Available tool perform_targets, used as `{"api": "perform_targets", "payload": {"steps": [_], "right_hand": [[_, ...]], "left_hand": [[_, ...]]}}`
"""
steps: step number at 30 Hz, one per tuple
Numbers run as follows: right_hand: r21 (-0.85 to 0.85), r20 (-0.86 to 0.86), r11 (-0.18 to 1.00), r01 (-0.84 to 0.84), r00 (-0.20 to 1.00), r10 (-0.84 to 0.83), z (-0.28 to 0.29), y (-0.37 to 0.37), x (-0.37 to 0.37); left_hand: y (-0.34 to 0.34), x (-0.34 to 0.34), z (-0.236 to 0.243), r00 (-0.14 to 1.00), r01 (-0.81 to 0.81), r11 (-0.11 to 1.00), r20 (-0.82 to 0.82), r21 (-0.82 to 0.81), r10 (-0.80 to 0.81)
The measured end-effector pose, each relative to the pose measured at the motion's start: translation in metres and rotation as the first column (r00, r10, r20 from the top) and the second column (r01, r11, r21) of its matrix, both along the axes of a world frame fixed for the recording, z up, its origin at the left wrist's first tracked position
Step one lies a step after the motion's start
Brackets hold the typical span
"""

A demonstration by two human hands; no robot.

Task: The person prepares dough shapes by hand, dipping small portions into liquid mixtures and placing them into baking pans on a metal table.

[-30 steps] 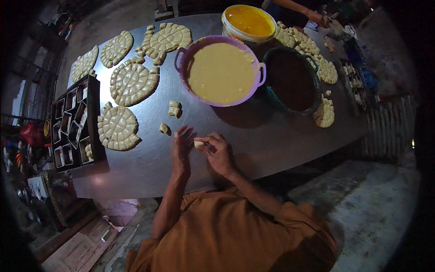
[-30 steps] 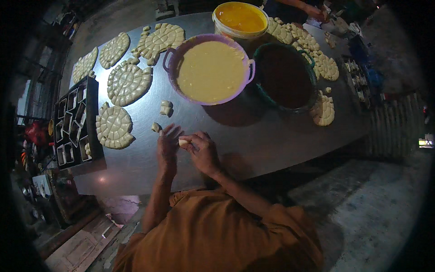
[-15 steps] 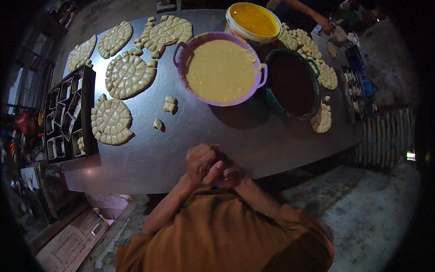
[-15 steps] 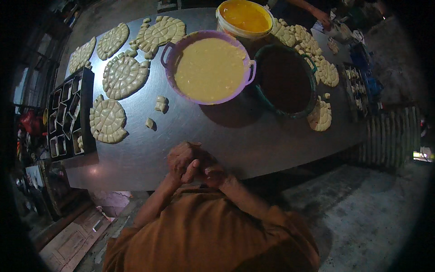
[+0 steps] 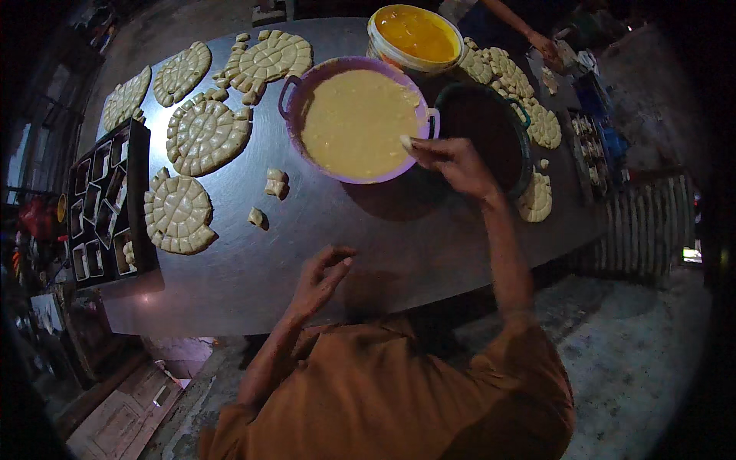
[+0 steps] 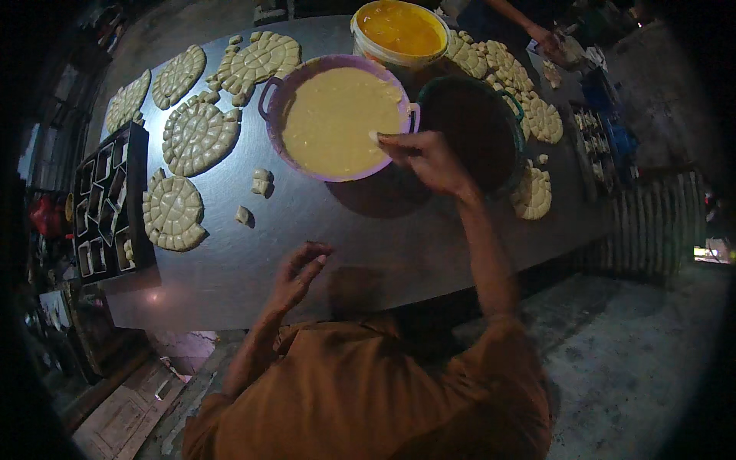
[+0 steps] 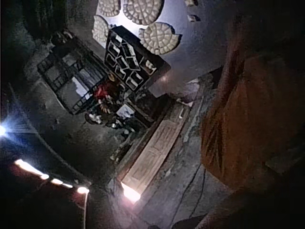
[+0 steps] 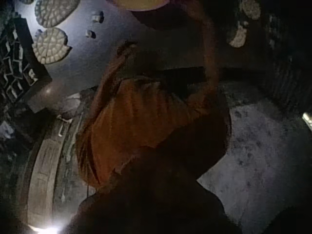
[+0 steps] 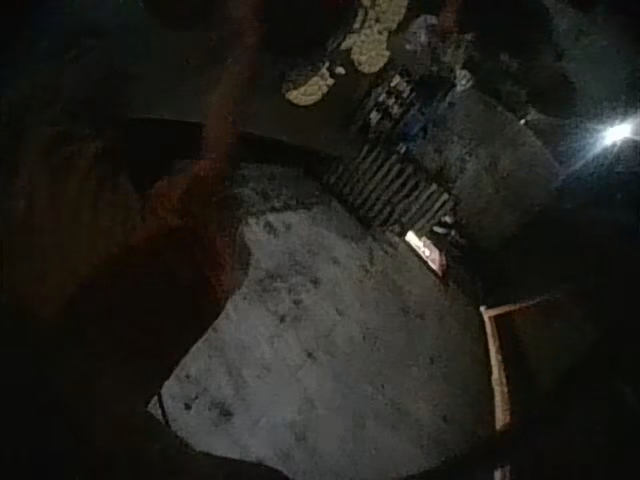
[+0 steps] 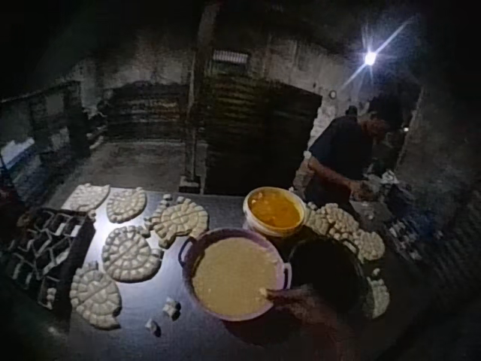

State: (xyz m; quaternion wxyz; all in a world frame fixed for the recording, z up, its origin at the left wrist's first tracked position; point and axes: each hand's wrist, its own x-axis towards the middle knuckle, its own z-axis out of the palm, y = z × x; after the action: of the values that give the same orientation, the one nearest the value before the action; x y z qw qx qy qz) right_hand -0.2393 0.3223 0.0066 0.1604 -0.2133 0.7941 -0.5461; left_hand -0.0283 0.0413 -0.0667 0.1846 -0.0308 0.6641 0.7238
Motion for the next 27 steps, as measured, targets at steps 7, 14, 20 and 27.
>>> {"api": "perform_targets", "payload": {"steps": [7,14,20,27], "right_hand": [[0.588,-0.095,0.678,-0.44,0.795,0.599,-0.006,-0.044,-0.07],[0.725,0.206,0.389,-0.569,0.717,0.666,-0.004,-0.06,-0.086],[0.744,0.26,0.235,-0.625,0.595,0.76,0.003,-0.072,-0.093],[0.732,0.286,0.223,-0.644,0.587,0.758,-0.004,-0.071,-0.091]], "left_hand": [[-0.063,0.031,-0.018,0.94,-0.326,0.933,0.049,-0.153,0.336],[-0.069,0.042,-0.017,0.862,-0.491,0.862,0.072,-0.127,0.502],[-0.047,0.032,-0.013,0.874,-0.472,0.88,0.1,-0.056,0.475],[-0.044,0.023,-0.014,0.894,-0.44,0.898,0.087,-0.019,0.44]]}}
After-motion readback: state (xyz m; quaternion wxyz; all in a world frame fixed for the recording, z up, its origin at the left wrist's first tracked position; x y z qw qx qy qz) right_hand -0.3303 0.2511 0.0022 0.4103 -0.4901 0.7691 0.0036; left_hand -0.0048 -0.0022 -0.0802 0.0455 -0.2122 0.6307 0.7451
